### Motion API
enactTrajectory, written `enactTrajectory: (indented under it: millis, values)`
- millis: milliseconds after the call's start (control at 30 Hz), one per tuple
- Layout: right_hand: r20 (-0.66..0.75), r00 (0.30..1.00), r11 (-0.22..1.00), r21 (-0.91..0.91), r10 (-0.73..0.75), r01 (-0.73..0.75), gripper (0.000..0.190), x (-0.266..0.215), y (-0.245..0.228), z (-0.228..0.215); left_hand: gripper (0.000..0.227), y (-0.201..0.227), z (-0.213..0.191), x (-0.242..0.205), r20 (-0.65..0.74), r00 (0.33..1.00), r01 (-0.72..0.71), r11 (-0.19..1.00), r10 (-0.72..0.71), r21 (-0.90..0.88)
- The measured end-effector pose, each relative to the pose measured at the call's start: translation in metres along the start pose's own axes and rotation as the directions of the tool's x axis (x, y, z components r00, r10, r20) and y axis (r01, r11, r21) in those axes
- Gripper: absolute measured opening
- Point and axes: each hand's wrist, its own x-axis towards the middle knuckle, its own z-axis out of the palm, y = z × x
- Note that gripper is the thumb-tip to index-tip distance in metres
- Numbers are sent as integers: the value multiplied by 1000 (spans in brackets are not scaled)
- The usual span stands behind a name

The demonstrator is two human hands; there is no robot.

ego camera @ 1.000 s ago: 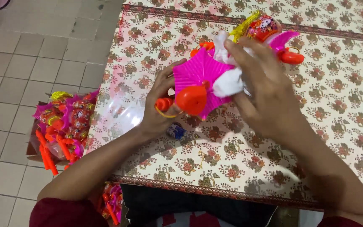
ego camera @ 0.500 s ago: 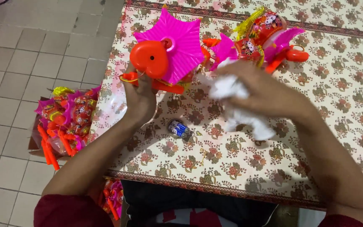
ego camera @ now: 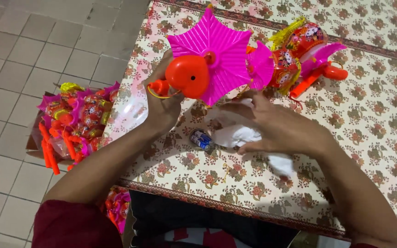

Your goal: Assembling decorative plastic lanterns by connecting various colorful parts and cleaning them with a white cloth.

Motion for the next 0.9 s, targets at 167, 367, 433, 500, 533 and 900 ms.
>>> enactTrajectory:
  millis: [167,367,433,500,533,900]
  values:
    - [37,977,954,-225,212,-199,37,-3,-15,10,69,-3,-3,0,21,1000,-7,999,6,32]
    - [-92,995,968,-247,28,-50,39,-1,22,18,68,-18,-2,-6,50,999,14,1000,-14,-6]
    - [-352,927,991,-10,-129,134,48,-28,35,14,59,3,10,-2,32,999,39,999,-39,-7]
    - [-603,774,915,173,-194,364,66,-44,60,25,52,16,19,-6,6,997,74,997,-74,-4]
    - [-803,572,774,255,-164,580,56,-48,79,37,48,16,22,-7,17,999,40,999,-40,13]
    - [-826,10,816,-558,-564,-151,24,19,29,72,65,30,48,-26,-12,992,128,986,-127,103]
